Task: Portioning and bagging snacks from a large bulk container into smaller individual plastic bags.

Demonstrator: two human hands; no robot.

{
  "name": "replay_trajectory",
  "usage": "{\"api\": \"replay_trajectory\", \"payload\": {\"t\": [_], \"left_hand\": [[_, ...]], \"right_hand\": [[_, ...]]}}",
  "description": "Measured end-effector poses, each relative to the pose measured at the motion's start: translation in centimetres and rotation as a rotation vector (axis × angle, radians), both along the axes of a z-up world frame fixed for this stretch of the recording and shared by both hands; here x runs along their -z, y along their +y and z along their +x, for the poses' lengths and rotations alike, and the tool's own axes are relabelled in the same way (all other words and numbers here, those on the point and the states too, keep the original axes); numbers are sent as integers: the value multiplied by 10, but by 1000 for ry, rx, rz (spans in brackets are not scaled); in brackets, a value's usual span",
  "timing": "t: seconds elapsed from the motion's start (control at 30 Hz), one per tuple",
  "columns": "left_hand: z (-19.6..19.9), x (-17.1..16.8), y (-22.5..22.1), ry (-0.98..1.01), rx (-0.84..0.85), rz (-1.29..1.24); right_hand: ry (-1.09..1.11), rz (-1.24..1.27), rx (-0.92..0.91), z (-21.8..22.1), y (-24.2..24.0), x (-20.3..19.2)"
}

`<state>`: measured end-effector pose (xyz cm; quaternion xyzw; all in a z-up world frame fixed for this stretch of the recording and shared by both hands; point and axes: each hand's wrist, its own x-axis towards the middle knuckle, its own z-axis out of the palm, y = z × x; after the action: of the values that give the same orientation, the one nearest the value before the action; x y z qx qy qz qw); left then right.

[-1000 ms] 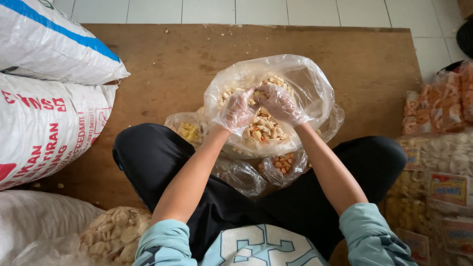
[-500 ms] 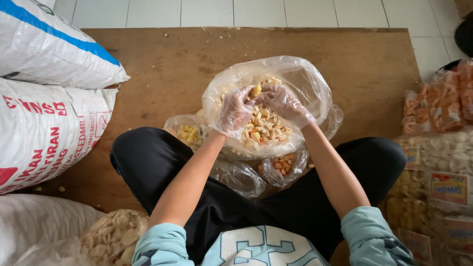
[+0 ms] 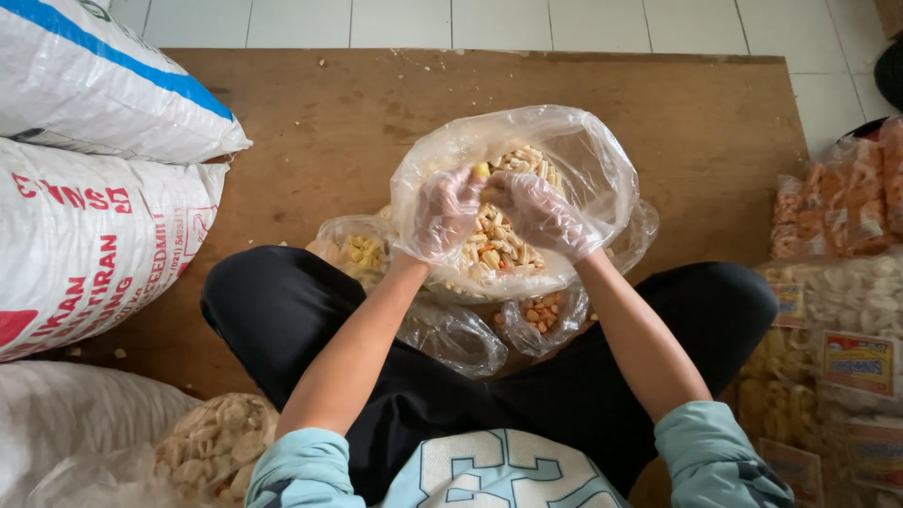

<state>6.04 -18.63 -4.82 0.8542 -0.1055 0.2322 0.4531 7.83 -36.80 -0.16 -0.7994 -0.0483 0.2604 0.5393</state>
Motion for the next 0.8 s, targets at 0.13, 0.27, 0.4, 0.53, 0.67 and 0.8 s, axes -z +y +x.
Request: {"api": "replay_trajectory", "payload": {"t": [0.13,0.27,0.4,0.53,0.67,0.8], "left_hand": [[-16,-27,9,45,-5,-63],[-25,-25,19,-1,-17,-4],[-42,-38,27,-53,-27,70],[-42,-41,41,-18,-94,151],[-53,-42,66,61,-141,137],[-67,-66,95,110,-222,229]], "right_hand": [[-270,310,-175,11,-9,47],[-572,-80,-107,7,-1,26],[-628,-148,-108,3,4,10],[-665,-161,-126,1,1,11],[-702,-121,-159,-4,15,10],[-666,-62,-223,-32,48,-32]]}}
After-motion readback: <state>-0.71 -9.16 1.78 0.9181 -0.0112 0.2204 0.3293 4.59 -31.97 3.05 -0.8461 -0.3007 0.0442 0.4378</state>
